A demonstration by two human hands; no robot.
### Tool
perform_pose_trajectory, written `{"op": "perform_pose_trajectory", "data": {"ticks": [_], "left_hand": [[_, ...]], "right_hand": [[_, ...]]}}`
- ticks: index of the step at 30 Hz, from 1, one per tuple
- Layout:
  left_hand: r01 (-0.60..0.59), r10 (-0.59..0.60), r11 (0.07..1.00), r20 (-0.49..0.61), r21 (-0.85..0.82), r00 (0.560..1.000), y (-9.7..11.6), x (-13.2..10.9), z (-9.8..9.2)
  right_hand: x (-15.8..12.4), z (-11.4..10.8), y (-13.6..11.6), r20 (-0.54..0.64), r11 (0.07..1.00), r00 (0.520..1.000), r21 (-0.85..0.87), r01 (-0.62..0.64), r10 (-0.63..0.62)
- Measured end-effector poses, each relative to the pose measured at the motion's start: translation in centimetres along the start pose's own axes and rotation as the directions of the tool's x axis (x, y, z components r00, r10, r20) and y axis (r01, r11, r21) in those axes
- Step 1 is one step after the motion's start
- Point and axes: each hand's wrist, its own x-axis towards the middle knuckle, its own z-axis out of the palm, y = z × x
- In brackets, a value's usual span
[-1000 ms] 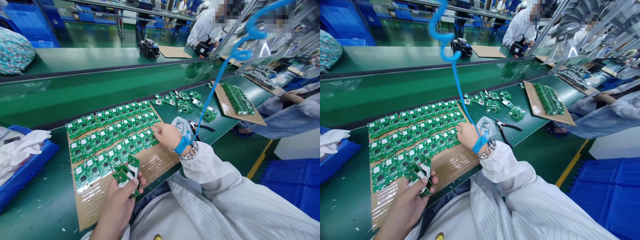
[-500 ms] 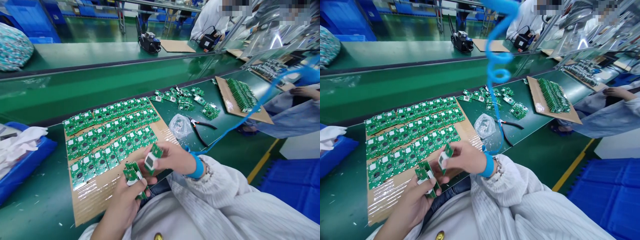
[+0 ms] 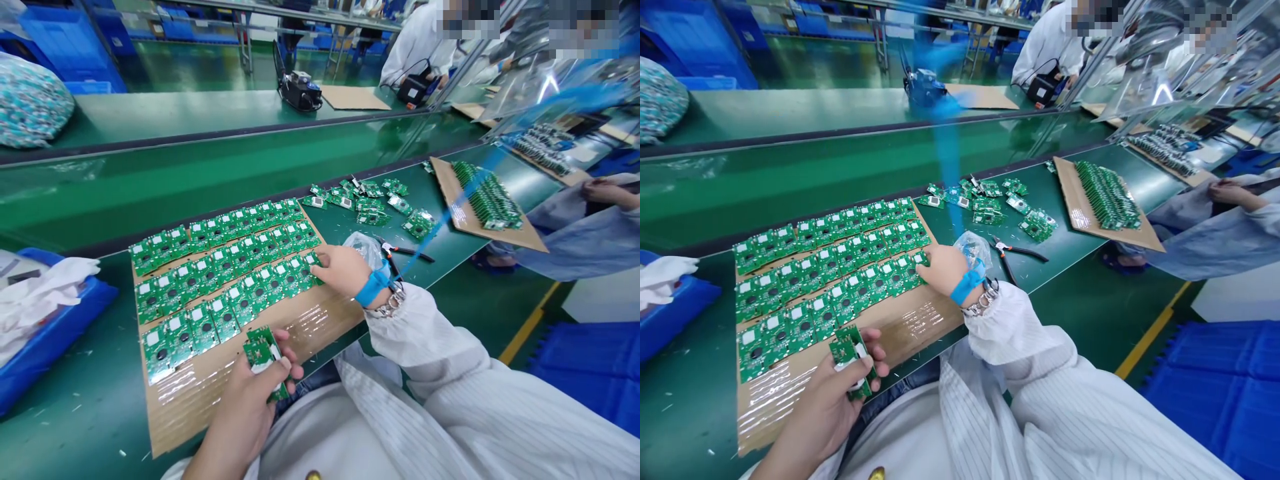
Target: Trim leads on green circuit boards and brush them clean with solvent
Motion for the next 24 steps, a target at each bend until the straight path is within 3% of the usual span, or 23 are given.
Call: {"op": "perform_pose_trajectory", "data": {"ticks": [18, 21, 24], "left_hand": [[-0.033, 0.027, 0.996, 0.082, 0.081, 0.996, -0.2, 0.7, 0.0], [-0.059, 0.051, 0.996, 0.118, 0.07, 0.992, -0.2, 0.6, 0.3], [-0.08, 0.071, 0.995, 0.159, 0.053, 0.985, -0.2, -0.3, 0.9]], "right_hand": [[-0.4, 0.2, 0.7, -0.012, 0.995, 1.0, 0.09, 0.03, -0.029], [-1.3, -0.3, 0.2, -0.036, 0.989, 0.999, 0.148, 0.028, -0.023], [-3.5, -1.2, -1.0, 0.027, 0.967, 0.994, 0.234, 0.096, -0.105]]}}
